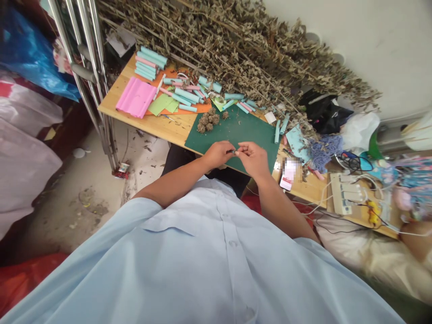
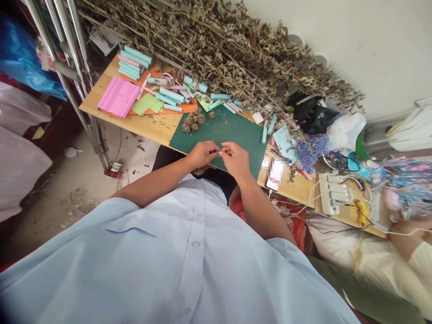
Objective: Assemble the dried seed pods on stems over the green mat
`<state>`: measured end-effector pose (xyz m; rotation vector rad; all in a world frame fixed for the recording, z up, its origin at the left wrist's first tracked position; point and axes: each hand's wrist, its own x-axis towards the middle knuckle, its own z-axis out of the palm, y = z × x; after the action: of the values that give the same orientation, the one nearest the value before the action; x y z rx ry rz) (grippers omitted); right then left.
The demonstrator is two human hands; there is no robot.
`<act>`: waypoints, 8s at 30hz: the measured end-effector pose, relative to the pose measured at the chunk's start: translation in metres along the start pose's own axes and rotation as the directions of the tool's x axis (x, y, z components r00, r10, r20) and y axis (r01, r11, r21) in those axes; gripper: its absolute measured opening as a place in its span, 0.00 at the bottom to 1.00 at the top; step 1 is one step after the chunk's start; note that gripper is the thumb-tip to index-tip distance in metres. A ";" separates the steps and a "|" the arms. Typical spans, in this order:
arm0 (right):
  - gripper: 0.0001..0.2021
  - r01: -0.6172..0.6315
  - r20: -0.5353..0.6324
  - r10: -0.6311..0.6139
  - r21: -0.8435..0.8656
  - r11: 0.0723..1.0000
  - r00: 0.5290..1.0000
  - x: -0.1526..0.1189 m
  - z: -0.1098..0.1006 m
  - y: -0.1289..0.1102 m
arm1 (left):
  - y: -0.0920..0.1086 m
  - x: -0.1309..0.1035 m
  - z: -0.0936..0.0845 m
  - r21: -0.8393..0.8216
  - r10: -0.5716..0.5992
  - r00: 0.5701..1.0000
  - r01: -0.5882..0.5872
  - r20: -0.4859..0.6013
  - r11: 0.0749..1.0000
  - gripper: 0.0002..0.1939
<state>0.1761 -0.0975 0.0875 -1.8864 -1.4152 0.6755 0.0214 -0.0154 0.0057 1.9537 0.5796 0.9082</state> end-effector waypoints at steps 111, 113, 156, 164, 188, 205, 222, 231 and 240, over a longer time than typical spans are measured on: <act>0.15 0.368 0.063 -0.376 -0.404 0.837 0.924 -0.024 -0.004 0.013 | 0.010 0.003 -0.007 0.060 -0.072 0.996 0.069 0.050 0.996 0.08; 0.15 0.369 0.062 -0.376 -0.388 0.845 0.925 -0.023 -0.006 0.011 | 0.010 0.002 -0.007 0.060 -0.077 0.996 0.074 0.050 0.995 0.07; 0.17 -0.113 -0.304 0.017 -0.301 0.947 0.952 -0.011 -0.038 0.090 | 0.005 0.003 -0.004 0.056 -0.076 0.997 0.076 -0.005 0.996 0.03; 0.15 -0.140 -0.258 0.055 -0.326 0.935 0.965 -0.008 -0.030 0.095 | 0.005 0.003 -0.004 0.071 -0.062 0.998 0.063 -0.013 0.996 0.03; 0.11 0.150 -0.114 -0.168 -0.150 0.977 0.979 -0.012 0.011 0.012 | 0.006 0.002 -0.006 0.052 -0.044 0.998 0.042 0.038 0.998 0.05; 0.11 0.258 0.038 -0.258 -0.301 0.918 0.965 -0.014 -0.005 -0.009 | 0.011 0.003 -0.006 0.019 -0.067 0.996 0.066 0.054 0.998 0.05; 0.10 0.255 0.208 -0.180 -0.426 0.868 0.961 -0.003 -0.016 -0.021 | 0.012 0.003 -0.006 0.020 -0.047 0.998 0.046 0.045 0.999 0.05; 0.11 0.309 0.310 -0.160 -0.524 0.794 0.937 0.006 -0.014 -0.025 | 0.009 0.003 -0.004 0.020 -0.024 0.998 0.023 0.051 1.000 0.08; 0.08 0.275 0.320 -0.080 -0.628 0.728 0.944 0.019 -0.007 -0.034 | 0.003 0.003 -0.001 0.021 -0.025 0.999 0.024 0.044 0.999 0.05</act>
<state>0.1661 -0.0742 0.1179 -2.1874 -2.2178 0.3491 0.0222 -0.0147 0.0100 1.9765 0.5879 0.8446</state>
